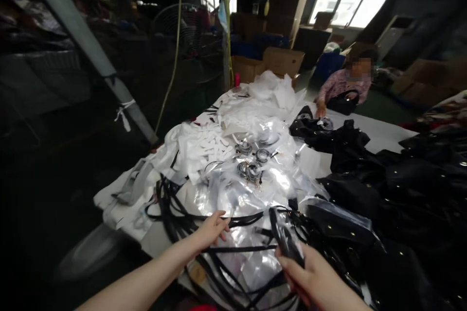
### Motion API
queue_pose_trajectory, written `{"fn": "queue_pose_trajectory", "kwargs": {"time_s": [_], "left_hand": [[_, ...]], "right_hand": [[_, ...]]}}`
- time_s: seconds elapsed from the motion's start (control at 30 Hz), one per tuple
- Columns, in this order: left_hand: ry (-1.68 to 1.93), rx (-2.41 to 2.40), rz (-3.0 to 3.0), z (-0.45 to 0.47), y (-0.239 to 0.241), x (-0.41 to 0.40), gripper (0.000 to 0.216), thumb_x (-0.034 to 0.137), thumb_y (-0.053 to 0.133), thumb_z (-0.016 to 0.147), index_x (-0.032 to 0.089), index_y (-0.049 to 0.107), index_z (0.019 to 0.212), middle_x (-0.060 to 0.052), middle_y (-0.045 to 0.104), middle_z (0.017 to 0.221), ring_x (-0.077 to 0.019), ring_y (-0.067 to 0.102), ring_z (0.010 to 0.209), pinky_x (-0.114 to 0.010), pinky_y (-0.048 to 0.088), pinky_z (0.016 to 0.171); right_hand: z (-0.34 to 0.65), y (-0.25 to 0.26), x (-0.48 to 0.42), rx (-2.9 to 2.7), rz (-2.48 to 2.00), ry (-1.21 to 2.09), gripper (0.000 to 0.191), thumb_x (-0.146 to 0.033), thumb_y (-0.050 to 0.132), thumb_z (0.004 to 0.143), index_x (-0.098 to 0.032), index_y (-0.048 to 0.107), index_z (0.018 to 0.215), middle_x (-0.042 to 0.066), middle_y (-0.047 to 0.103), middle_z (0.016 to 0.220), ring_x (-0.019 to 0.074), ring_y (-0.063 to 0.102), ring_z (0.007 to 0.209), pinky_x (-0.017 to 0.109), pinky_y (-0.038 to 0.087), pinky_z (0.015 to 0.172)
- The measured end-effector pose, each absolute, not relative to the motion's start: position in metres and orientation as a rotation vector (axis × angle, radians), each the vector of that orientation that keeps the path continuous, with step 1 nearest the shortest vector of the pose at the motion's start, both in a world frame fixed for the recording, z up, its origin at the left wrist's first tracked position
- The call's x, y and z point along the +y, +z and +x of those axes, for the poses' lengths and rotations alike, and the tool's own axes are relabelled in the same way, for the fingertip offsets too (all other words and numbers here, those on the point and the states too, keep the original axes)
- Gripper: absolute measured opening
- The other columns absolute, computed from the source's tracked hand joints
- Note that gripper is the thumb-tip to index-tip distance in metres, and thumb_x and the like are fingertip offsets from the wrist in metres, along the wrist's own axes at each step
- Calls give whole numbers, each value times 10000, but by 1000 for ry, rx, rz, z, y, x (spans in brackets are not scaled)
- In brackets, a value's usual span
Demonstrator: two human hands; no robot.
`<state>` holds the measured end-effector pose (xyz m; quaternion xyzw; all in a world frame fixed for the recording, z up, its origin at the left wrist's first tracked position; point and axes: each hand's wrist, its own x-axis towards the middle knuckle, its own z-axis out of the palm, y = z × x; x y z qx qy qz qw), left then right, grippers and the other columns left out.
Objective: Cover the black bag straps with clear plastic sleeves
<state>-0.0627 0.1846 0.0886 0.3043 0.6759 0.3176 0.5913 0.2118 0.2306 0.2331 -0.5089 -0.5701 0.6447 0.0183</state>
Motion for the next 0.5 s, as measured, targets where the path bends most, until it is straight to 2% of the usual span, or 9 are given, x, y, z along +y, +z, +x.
{"fn": "queue_pose_trajectory", "kwargs": {"time_s": [0.1, 0.2, 0.3, 0.37, 0.43, 0.5], "left_hand": [[704, 1543, 665, -76, 87, 172, 596, 551, 514, 874, 98, 470, 1259, -124, 675, 980, -133, 650, 632, -185, 394, 439], [649, 1427, 703, -75, 90, 166, 549, 553, 552, 865, 109, 540, 1188, -142, 683, 1038, -165, 671, 746, -214, 452, 524], [625, 1231, 775, -62, 98, 173, 583, 500, 747, 740, 132, 609, 1170, -127, 693, 1096, -211, 669, 959, -282, 529, 761], [617, 1076, 832, -51, 103, 184, 646, 473, 811, 679, 145, 623, 1202, -121, 689, 1145, -232, 638, 1079, -325, 505, 917], [591, 992, 904, -42, 104, 195, 703, 511, 801, 679, 135, 609, 1241, -134, 685, 1156, -252, 629, 1102, -366, 485, 968], [556, 1008, 981, -36, 102, 203, 707, 547, 782, 681, 118, 618, 1218, -142, 690, 1125, -264, 637, 1070, -386, 486, 963]], "right_hand": [[212, 253, 258, -1824, -1652, 1875, 610, -739, 615, 743, -171, 588, 963, -51, 473, 560, 84, 362, 440, 226, 282, 425], [210, 261, 273, -1886, -1692, 1756, 581, -685, 637, 758, -161, 622, 1008, -32, 505, 574, 103, 392, 466, 236, 302, 441], [200, 253, 275, -2027, -1598, 1760, 512, -607, 640, 801, -158, 652, 1049, -23, 534, 606, 122, 445, 517, 239, 343, 478], [193, 242, 276, -2102, -1470, 1837, 469, -565, 631, 831, -160, 673, 1063, -9, 572, 662, 140, 503, 590, 245, 393, 538], [192, 234, 282, -2111, -1415, 1906, 462, -554, 631, 838, -151, 691, 1056, -4, 588, 681, 141, 515, 612, 246, 405, 563], [203, 237, 296, -2057, -1496, 1914, 494, -573, 649, 817, -131, 704, 1031, -15, 567, 629, 118, 464, 542, 237, 363, 516]]}}
